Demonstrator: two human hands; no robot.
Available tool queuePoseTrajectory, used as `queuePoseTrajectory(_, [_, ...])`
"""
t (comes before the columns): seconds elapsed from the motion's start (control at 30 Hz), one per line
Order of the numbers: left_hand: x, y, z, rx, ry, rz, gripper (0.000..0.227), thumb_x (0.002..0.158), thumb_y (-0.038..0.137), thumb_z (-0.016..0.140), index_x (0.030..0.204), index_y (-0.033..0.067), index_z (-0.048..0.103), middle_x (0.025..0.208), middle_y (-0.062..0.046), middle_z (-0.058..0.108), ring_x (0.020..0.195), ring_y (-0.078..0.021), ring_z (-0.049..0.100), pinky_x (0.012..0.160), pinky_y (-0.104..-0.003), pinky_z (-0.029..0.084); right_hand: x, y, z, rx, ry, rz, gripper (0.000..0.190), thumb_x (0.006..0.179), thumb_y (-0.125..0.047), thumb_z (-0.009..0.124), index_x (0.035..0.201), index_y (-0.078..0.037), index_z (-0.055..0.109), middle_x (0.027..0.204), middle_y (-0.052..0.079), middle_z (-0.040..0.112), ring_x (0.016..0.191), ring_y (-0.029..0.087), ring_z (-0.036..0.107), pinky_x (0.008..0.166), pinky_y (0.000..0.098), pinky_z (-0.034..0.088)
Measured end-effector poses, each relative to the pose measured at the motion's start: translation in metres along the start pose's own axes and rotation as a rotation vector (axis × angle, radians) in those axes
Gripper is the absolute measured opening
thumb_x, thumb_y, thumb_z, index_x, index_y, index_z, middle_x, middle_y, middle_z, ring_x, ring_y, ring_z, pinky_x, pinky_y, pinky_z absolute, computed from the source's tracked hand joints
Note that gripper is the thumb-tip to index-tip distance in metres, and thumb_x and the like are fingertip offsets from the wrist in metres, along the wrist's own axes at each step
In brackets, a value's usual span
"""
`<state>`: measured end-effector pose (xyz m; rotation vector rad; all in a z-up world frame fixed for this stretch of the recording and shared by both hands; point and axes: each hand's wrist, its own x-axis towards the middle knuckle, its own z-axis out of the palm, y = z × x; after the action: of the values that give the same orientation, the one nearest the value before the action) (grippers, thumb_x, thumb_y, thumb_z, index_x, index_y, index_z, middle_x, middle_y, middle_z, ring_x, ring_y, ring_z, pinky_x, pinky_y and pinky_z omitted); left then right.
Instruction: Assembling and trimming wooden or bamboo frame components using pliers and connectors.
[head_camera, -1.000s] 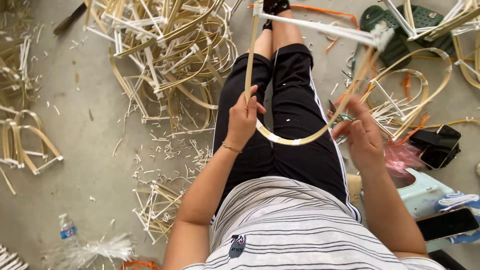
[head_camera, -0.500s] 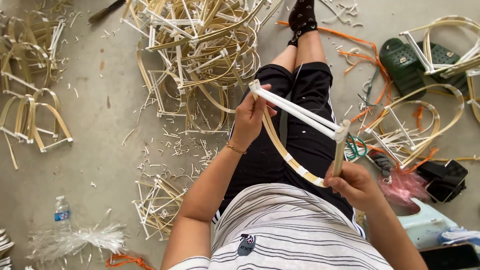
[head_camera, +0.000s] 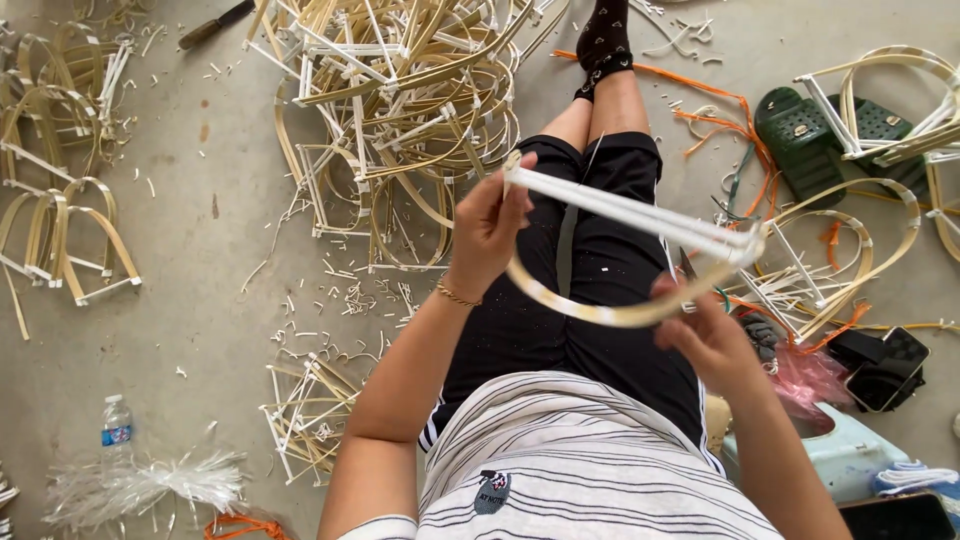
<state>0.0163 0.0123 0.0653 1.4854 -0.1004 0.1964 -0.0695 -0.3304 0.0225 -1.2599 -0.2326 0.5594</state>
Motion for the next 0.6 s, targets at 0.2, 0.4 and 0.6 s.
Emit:
queuePoseTrajectory(0.2, [-0.007, 0.092, 0.033, 0.864, -0.445, 0.698, 0.044, 0.098, 0.015, 0.071, 0.139, 0.0053, 0.06, 0.081, -0.005, 0.056, 0.073, -0.0207, 0.059, 0.068, -0.035, 0.052, 0.004, -0.048, -0.002, -0.133, 0.576, -0.104, 0.022, 0.107, -0.02, 0.055, 0.123, -0.005, 0.058, 0.118, 0.004, 0.063, 0.09, 0.008, 0.059, 0.081, 0.0249, 0.051])
queuePoseTrajectory(0.4, [-0.042, 0.081, 0.055, 1.046, -0.739, 0.717, 0.052, 0.091, 0.017, 0.066, 0.141, 0.0028, 0.063, 0.08, -0.001, 0.056, 0.07, -0.0166, 0.059, 0.059, -0.031, 0.049, 0.017, -0.041, 0.014, -0.255, -0.055, 0.283, 0.048, 0.107, -0.036, 0.041, 0.083, -0.006, 0.069, 0.073, 0.004, 0.067, 0.061, 0.01, 0.06, 0.055, 0.0251, 0.047])
queuePoseTrajectory(0.6, [-0.059, 0.078, 0.053, 1.002, -0.603, 0.997, 0.036, 0.1, 0.018, 0.063, 0.134, 0.0053, 0.062, 0.099, 0.0, 0.064, 0.091, -0.016, 0.064, 0.091, -0.036, 0.05, 0.019, -0.003, -0.004, -0.046, -0.083, 0.437, 0.042, 0.105, -0.032, 0.051, 0.076, -0.004, 0.062, 0.064, 0.004, 0.056, 0.055, 0.01, 0.049, 0.05, 0.0253, 0.038])
